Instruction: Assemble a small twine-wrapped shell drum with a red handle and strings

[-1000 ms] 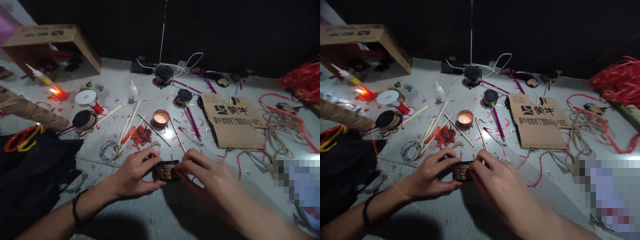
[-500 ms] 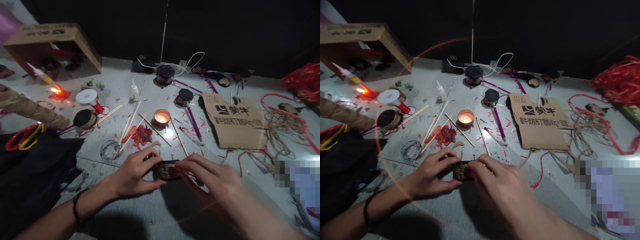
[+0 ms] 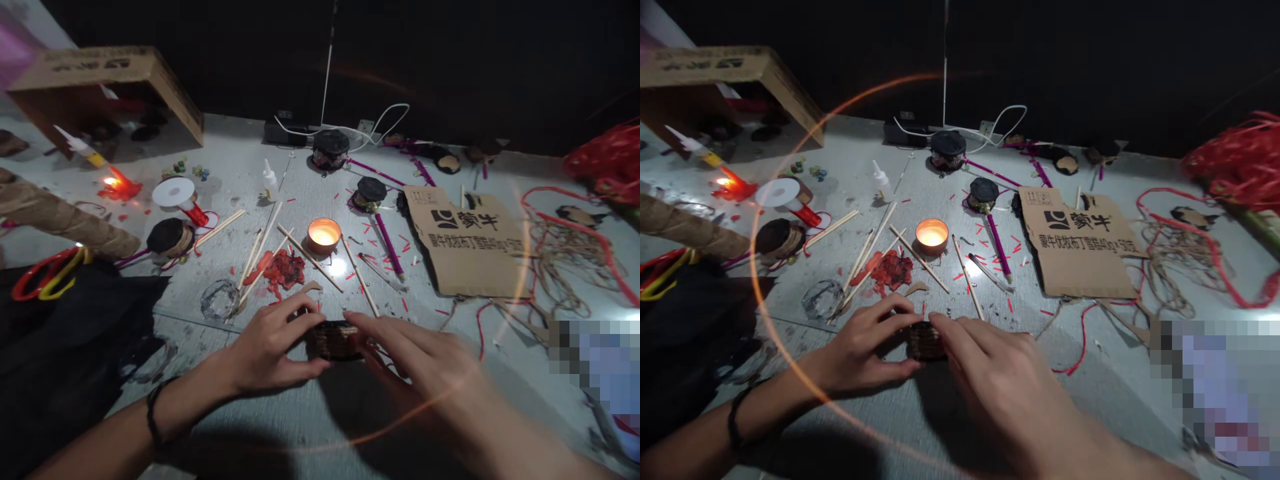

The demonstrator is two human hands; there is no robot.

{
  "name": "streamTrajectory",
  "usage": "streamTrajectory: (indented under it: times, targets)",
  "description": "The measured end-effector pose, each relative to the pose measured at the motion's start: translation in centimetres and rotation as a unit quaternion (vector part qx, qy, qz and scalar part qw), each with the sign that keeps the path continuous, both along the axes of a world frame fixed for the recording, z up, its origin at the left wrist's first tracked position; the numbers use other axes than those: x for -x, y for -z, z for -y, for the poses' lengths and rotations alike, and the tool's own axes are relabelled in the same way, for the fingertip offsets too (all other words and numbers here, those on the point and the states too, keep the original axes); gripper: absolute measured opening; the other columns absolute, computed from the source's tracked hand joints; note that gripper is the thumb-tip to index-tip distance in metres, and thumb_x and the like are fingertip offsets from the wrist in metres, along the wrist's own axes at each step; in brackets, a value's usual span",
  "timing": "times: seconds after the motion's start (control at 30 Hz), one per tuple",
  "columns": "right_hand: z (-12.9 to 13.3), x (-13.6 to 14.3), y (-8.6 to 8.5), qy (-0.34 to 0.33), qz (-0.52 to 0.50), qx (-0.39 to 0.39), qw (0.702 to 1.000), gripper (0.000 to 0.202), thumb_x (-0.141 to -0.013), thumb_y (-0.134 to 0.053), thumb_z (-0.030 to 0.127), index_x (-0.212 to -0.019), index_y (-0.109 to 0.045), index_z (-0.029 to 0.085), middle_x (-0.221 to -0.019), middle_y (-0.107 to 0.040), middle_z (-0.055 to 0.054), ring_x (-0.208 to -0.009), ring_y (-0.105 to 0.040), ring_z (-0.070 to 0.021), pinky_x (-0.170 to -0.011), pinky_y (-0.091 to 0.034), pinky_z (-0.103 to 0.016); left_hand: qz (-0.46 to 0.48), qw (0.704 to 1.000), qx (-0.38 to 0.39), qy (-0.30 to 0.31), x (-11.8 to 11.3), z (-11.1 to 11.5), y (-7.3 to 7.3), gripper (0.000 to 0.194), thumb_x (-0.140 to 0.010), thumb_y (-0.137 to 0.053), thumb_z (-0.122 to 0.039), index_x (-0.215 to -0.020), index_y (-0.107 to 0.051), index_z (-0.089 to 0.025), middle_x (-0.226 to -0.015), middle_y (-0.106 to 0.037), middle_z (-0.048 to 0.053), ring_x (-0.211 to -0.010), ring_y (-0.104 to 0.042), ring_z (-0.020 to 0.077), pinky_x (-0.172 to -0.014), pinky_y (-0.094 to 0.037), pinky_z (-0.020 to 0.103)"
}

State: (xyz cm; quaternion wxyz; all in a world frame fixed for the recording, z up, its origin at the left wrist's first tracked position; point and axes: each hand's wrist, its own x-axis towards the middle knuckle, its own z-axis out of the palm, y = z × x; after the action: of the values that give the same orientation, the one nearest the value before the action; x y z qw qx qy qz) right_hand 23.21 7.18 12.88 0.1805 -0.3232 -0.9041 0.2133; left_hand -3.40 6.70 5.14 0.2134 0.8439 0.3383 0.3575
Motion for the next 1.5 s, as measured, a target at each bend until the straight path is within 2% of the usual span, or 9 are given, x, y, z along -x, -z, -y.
streamTrajectory:
  times: [0.2,0.37,0.5,0.73,1.0,1.2,1.33,1.4,1.5]
  targets:
    - [-0.1,0.0,0.4,0.007,0.005,-0.013,1.0,0.055,-0.095,-0.058,0.006,-0.149,-0.056,0.013,-0.116,-0.083,-0.015,-0.093,-0.083,-0.0244,-0.075,-0.068,-0.035,-0.006,1.0,-0.004,-0.005,0.1,0.1,0.3,0.051,-0.095,-0.079,-0.032,-0.139,-0.057,-0.016,-0.119,-0.07,0.016,-0.101,-0.075,0.028,-0.081,-0.065,0.038]
    - [0.0,0.1,0.8,0.013,-0.003,-0.04,0.999,0.055,-0.095,-0.056,0.003,-0.149,-0.054,0.013,-0.107,-0.083,-0.011,-0.084,-0.081,-0.0228,-0.07,-0.066,-0.035,0.002,1.0,-0.004,-0.001,0.1,0.1,0.4,0.049,-0.095,-0.078,-0.03,-0.138,-0.058,-0.017,-0.117,-0.07,0.015,-0.099,-0.075,0.0267,-0.079,-0.065,0.037]
    - [0.0,0.3,0.7,0.005,-0.004,-0.054,0.998,0.052,-0.095,-0.059,0.008,-0.146,-0.055,0.014,-0.107,-0.083,-0.012,-0.081,-0.079,-0.0237,-0.067,-0.064,-0.036,-0.006,1.0,0.001,-0.009,0.1,0.2,0.3,0.048,-0.093,-0.076,-0.025,-0.137,-0.059,-0.016,-0.118,-0.07,0.014,-0.098,-0.075,0.0267,-0.078,-0.065,0.037]
    - [-0.2,0.2,0.7,-0.01,0.002,-0.072,0.997,0.047,-0.104,-0.051,0.006,-0.151,-0.052,0.012,-0.099,-0.081,-0.008,-0.076,-0.075,-0.0207,-0.062,-0.058,-0.034,-0.009,1.0,0.019,-0.005,0.2,0.2,0.2,0.049,-0.09,-0.076,-0.02,-0.136,-0.061,-0.016,-0.116,-0.07,0.013,-0.097,-0.074,0.0262,-0.079,-0.064,0.037]
    - [-0.2,0.5,0.3,-0.025,0.035,-0.17,0.985,0.037,-0.109,-0.038,0.004,-0.141,-0.056,0.006,-0.084,-0.077,-0.007,-0.069,-0.072,-0.02,-0.051,-0.047,-0.032,-0.016,1.0,0.022,-0.003,0.2,0.2,0.0,0.047,-0.091,-0.078,-0.023,-0.134,-0.061,-0.017,-0.116,-0.07,0.012,-0.098,-0.074,0.0263,-0.08,-0.064,0.035]
    - [-1.0,0.7,-0.7,-0.06,0.051,-0.199,0.977,0.038,-0.11,-0.032,0.006,-0.137,-0.058,0.003,-0.081,-0.078,-0.006,-0.066,-0.074,-0.0202,-0.049,-0.052,-0.032,-0.008,1.0,0.021,-0.006,0.2,0.2,0.1,0.045,-0.092,-0.074,-0.023,-0.134,-0.06,-0.019,-0.116,-0.07,0.012,-0.098,-0.074,0.026,-0.079,-0.063,0.035]
    - [-1.0,-0.2,-1.3,-0.059,0.033,-0.157,0.985,0.04,-0.108,-0.037,0.007,-0.142,-0.058,0.007,-0.095,-0.083,-0.01,-0.073,-0.077,-0.0221,-0.059,-0.062,-0.034,-0.007,0.999,0.032,-0.002,0.1,0.2,-0.1,0.044,-0.094,-0.076,-0.025,-0.134,-0.06,-0.019,-0.115,-0.07,0.012,-0.097,-0.074,0.0256,-0.078,-0.063,0.035]
    - [-0.7,-1.0,-1.1,-0.045,0.019,-0.131,0.99,0.046,-0.105,-0.042,0.006,-0.148,-0.056,0.01,-0.114,-0.084,-0.014,-0.091,-0.081,-0.0247,-0.074,-0.067,-0.037,-0.003,1.0,0.03,-0.003,0.1,0.2,-0.1,0.045,-0.093,-0.076,-0.024,-0.135,-0.06,-0.019,-0.114,-0.071,0.011,-0.097,-0.074,0.0252,-0.079,-0.063,0.035]
    - [-0.4,-2.1,-0.5,-0.028,0.017,-0.101,0.994,0.053,-0.104,-0.048,0.006,-0.156,-0.053,0.015,-0.135,-0.078,-0.016,-0.116,-0.078,-0.0267,-0.094,-0.067,-0.041,0.005,1.0,0.021,-0.01,0.0,0.2,-0.1,0.046,-0.091,-0.074,-0.021,-0.135,-0.061,-0.02,-0.115,-0.071,0.011,-0.097,-0.075,0.0252,-0.078,-0.063,0.036]
